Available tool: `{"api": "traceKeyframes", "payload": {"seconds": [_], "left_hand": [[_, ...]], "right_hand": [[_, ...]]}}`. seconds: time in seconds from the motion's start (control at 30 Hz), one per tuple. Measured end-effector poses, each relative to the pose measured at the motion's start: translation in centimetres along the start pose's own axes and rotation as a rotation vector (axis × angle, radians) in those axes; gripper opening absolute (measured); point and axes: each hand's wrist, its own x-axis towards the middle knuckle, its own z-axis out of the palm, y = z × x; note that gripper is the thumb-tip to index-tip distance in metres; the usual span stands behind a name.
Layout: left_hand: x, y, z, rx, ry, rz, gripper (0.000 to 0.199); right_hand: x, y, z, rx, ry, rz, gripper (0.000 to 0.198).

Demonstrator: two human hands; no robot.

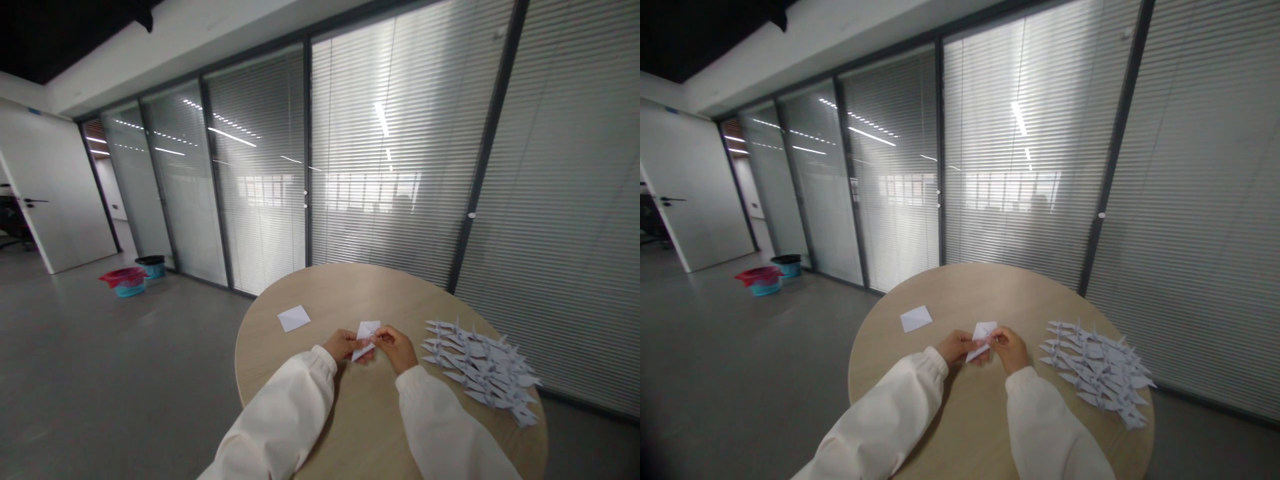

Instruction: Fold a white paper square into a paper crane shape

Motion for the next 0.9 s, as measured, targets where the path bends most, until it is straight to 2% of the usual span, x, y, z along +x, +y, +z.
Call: {"api": "traceKeyframes", "payload": {"seconds": [0.2,0.63,0.73,0.9], "left_hand": [[-0.1,0.1,0.1,0.007,0.0,-0.039,0.049],[-0.4,0.3,0.5,0.05,0.041,-0.043,0.049],[-0.4,0.3,0.5,0.05,0.036,-0.038,0.049],[-0.6,0.5,0.7,0.062,0.023,-0.033,0.054]], "right_hand": [[0.1,0.1,0.0,-0.046,-0.002,0.001,0.023],[-0.1,-0.6,0.3,0.053,0.006,-0.006,0.02],[-0.1,-0.7,0.4,0.177,-0.012,-0.001,0.027],[-0.2,-1.0,0.4,0.335,-0.08,0.069,0.055]]}}
